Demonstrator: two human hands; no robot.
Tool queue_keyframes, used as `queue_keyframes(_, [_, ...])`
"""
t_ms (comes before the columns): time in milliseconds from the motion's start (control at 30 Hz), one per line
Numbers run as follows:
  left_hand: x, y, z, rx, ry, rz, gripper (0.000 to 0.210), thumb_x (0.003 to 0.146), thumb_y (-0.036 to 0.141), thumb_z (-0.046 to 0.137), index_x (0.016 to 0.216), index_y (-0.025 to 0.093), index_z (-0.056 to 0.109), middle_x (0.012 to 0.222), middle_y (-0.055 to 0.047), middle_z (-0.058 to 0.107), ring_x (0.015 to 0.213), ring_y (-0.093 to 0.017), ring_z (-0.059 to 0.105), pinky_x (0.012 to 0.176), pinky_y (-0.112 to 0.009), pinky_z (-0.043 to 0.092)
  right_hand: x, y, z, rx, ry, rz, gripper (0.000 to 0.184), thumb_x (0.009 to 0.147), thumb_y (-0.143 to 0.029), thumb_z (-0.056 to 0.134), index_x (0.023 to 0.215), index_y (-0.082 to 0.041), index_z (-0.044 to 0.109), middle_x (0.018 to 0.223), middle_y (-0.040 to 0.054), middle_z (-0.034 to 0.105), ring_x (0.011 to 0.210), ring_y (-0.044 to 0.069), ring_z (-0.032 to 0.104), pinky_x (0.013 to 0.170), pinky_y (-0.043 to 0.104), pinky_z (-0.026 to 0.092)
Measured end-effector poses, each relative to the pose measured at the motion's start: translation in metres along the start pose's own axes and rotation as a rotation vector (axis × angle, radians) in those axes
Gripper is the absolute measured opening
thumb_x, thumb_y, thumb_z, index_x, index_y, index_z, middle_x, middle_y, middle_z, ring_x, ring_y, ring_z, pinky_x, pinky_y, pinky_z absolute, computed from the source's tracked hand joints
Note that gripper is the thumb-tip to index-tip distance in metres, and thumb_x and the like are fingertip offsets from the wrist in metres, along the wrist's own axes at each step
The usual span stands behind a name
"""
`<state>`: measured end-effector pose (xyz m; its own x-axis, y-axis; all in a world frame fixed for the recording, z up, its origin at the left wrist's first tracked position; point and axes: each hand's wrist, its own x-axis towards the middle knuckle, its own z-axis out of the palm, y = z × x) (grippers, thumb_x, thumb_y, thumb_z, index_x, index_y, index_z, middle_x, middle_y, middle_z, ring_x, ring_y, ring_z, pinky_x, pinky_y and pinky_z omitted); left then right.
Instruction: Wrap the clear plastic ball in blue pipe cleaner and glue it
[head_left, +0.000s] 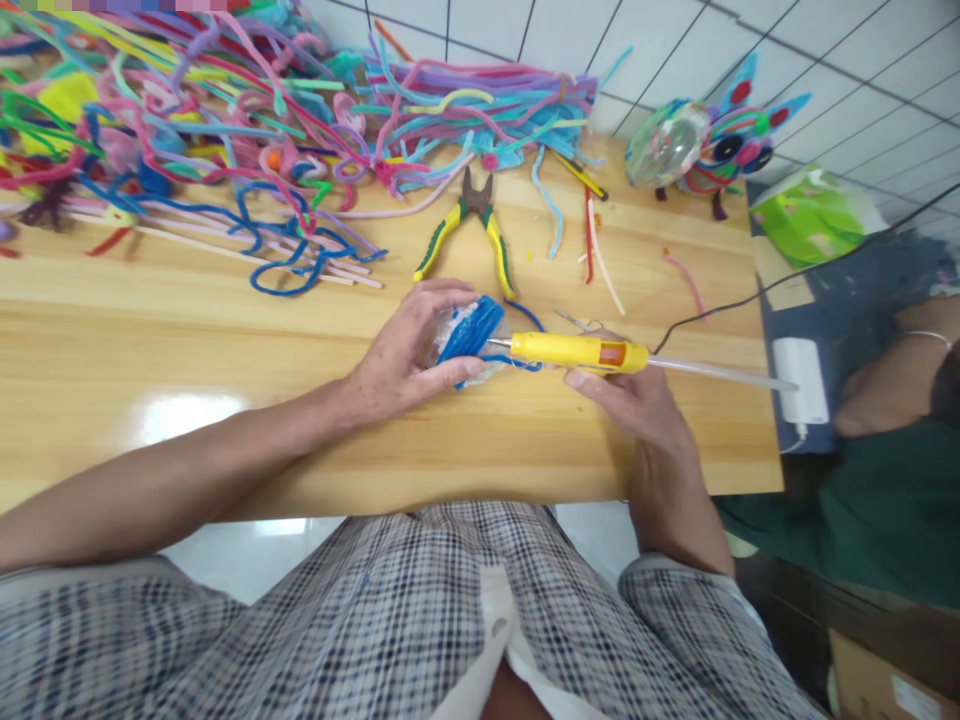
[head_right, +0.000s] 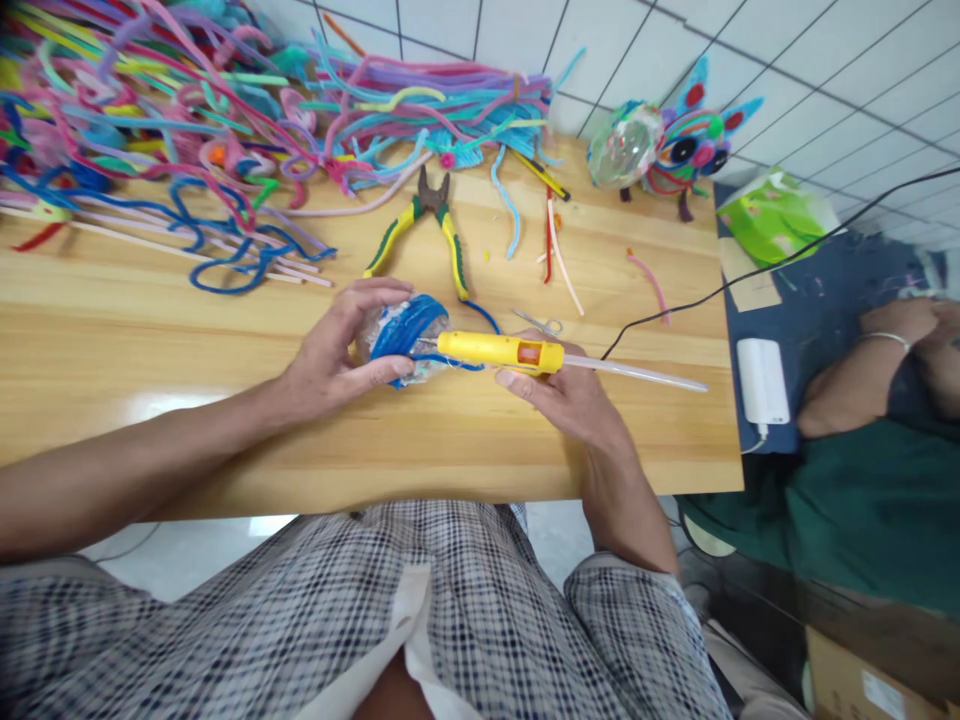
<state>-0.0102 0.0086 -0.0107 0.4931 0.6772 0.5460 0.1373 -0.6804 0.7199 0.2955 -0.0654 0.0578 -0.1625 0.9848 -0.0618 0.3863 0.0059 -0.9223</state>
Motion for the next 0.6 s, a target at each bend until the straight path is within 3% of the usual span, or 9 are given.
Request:
queue_keyframes(233, [0.0005, 0.0007, -0.0009, 0.010, -0.017, -0.025, 0.067, 0.103, 0.060, 0.079, 0.156, 0.027, 0.057, 0.152, -0.016, 0.068, 0.144, -0.033, 0.066, 0.124, -0.055, 0.054, -0.0016, 0.0024, -0.0020, 0.004, -0.007, 0.045, 0.040, 0.091, -0.064, 0.087, 0.100, -0.026, 0.079, 0.098, 0.0045, 0.078, 0.083, 0.022, 0.070, 0.069, 0.034, 0.058])
queue_keyframes(600, [0.0001, 0.0001, -0.0013, 0.006, -0.026, -0.047, 0.066, 0.104, 0.062, 0.077, 0.155, 0.026, 0.057, 0.152, -0.017, 0.067, 0.145, -0.033, 0.065, 0.124, -0.055, 0.054, 0.0015, 0.0059, -0.0018, 0.011, 0.005, -0.029, 0.035, 0.092, -0.062, 0.087, 0.097, -0.027, 0.085, 0.098, 0.0046, 0.085, 0.091, 0.024, 0.078, 0.083, 0.040, 0.066])
